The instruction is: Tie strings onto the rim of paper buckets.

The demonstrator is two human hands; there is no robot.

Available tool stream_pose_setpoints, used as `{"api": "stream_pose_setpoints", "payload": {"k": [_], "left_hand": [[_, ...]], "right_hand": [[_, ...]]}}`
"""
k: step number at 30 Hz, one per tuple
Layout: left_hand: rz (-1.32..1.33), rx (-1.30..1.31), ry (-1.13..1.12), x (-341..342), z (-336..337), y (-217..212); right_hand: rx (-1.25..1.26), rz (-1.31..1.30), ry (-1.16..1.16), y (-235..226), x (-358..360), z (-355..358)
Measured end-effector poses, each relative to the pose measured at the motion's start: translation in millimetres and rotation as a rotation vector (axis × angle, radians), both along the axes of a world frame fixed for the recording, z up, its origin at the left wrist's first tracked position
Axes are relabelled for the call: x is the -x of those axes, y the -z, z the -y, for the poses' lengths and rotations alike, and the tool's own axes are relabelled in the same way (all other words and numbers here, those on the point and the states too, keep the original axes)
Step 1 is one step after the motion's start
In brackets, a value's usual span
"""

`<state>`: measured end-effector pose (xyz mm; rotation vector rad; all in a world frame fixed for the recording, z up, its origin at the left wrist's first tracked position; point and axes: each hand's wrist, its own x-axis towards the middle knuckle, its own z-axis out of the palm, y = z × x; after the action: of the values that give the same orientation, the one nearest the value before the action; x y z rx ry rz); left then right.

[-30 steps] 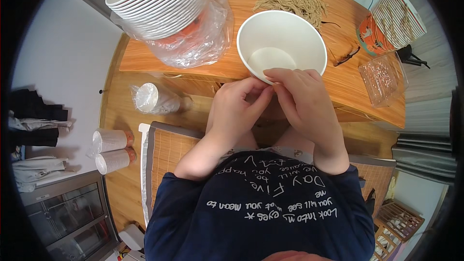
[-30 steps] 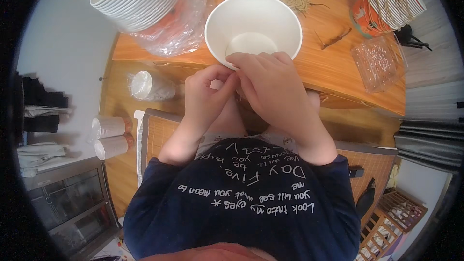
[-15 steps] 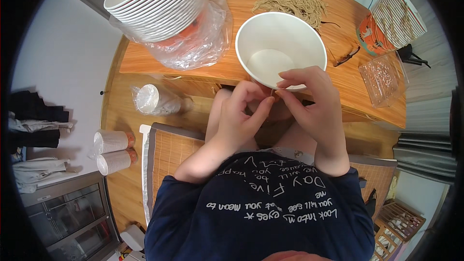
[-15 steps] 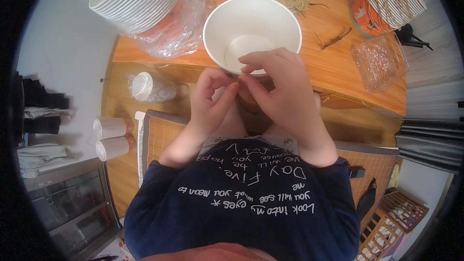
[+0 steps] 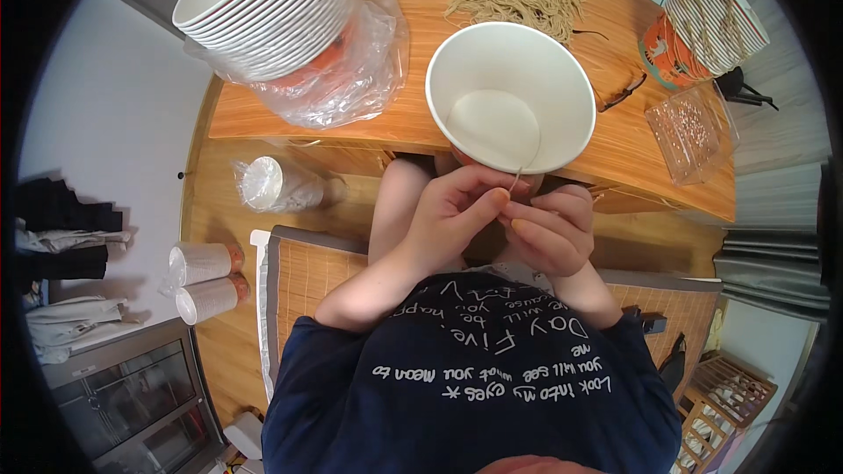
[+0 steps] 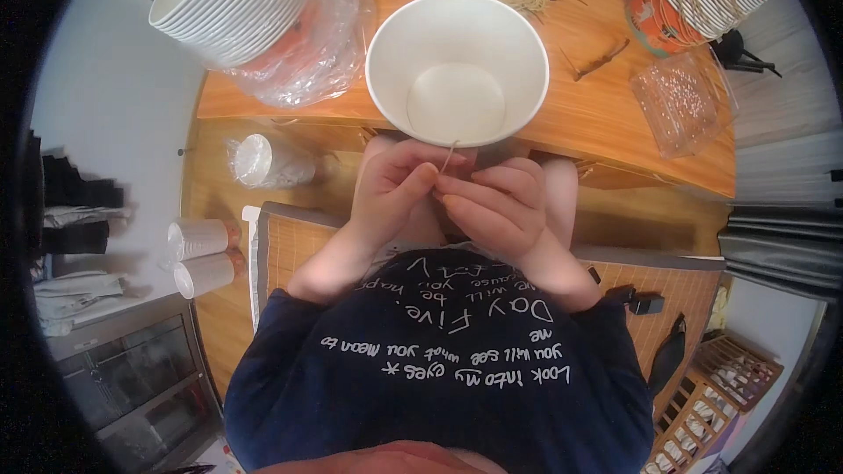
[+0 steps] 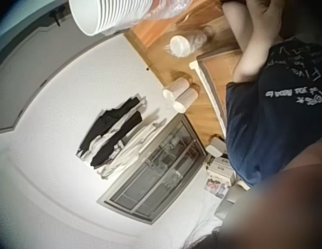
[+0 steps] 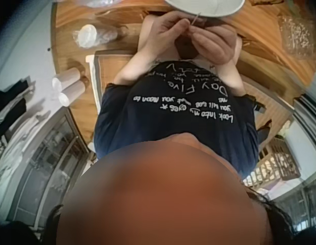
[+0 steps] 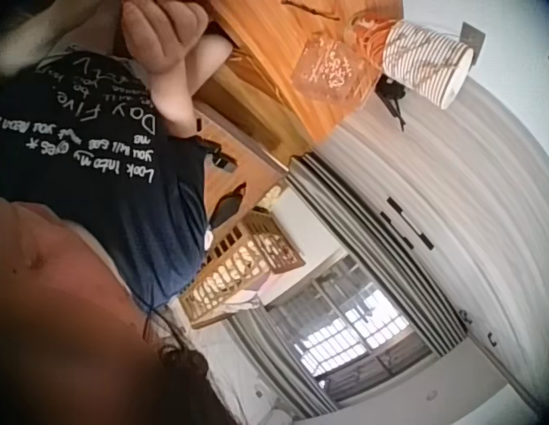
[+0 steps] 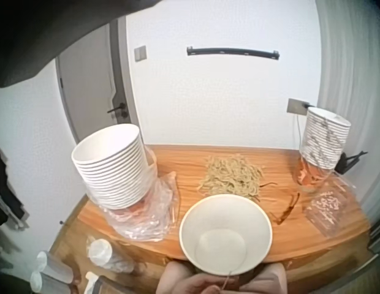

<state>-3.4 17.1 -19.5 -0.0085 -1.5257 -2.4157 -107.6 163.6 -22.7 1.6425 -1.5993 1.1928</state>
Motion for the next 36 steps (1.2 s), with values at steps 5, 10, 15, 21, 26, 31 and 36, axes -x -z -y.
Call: {"api": "stream_pose_setpoints", "payload": {"k": [5,10,15,21,26,31,36], "left_hand": [[0.044,-0.089,0.029,3.2,2.6,-2.1],[0.081,-0.004,0.005,3.2,4.0,-4.0],[0.123,-0.001,0.017,0.0,3.2,-2.1],[0.031,0.284,-0.091,1.0,2.8,4.1],[0.146,0.215,-0.109,3.2,-0.2,1.8],[0.204,0.085,-0.089,3.4,-3.9,5.9],[0.159,0.187,-0.134,2.7,-3.5,7.2]], "right_hand": [[0.006,0.233,0.006,14.3,-3.3,-7.1],[-0.097,0.612,0.05,16.6,-18.5,-0.2],[-0.06,1.239,-0.287,28.0,-30.7,-3.1],[-0.035,0.705,-0.188,15.2,-19.6,-18.6],[-0.083,0.686,-0.119,4.0,-27.9,-17.8],[-0.027,0.642,-0.108,10.3,-29.5,-15.4],[-0.05,0.642,-0.099,8.3,-27.1,-19.4]]}}
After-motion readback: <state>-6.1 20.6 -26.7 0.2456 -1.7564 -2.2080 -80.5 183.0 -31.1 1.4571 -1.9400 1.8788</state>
